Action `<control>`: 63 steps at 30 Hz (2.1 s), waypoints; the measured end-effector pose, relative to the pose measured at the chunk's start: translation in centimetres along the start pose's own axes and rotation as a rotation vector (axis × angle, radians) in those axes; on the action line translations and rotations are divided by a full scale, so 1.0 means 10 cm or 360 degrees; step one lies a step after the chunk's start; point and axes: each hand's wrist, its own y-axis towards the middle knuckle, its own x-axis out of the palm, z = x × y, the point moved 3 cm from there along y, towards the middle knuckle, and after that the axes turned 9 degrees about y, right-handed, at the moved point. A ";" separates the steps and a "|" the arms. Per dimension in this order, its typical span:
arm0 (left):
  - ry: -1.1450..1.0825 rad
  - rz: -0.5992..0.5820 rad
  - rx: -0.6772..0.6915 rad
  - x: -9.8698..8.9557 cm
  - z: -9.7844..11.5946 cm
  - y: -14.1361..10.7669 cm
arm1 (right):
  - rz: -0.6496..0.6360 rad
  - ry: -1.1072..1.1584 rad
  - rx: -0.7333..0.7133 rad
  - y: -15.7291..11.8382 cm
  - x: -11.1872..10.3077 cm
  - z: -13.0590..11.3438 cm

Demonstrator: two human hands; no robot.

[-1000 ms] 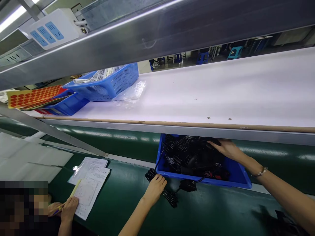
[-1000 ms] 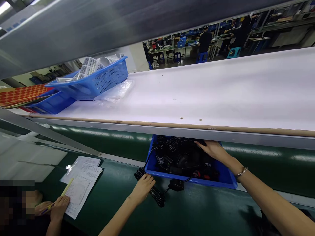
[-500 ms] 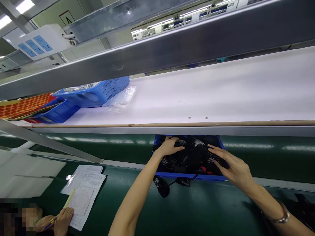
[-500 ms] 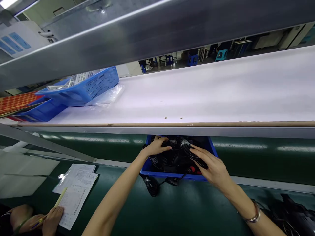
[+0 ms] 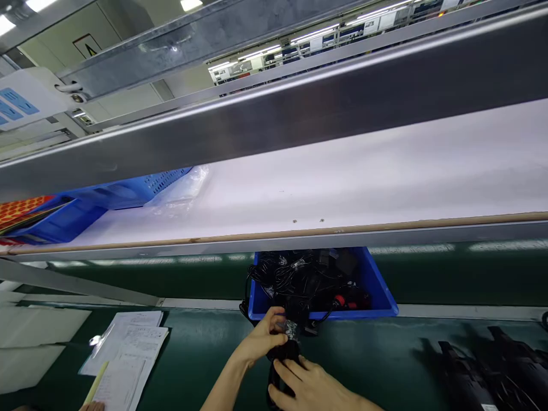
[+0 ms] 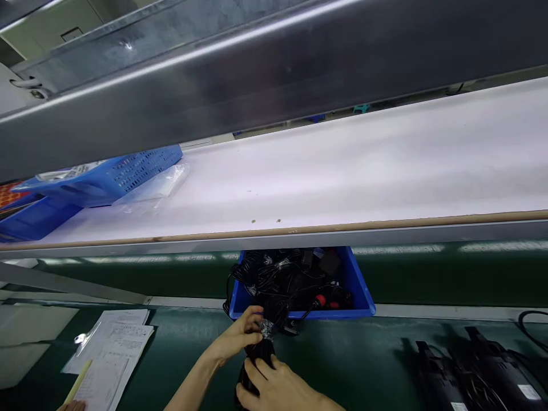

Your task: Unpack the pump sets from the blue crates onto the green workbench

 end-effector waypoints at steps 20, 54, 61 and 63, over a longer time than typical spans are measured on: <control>0.1970 0.0840 0.0193 0.30 0.96 0.91 | -0.0729 -0.0212 0.0319 -0.54 -0.35 2.65; 0.1678 0.0376 0.0960 -0.02 -0.14 -0.75 | -0.0388 0.0274 0.0311 -0.35 0.97 -0.74; 0.2003 -0.0060 0.0975 0.36 -0.26 -0.49 | -0.0486 0.0190 0.0436 -0.60 1.89 -0.75; 0.1982 -0.0197 0.0910 0.41 -0.17 -0.34 | -0.0552 0.0177 0.0571 -0.72 2.01 -0.65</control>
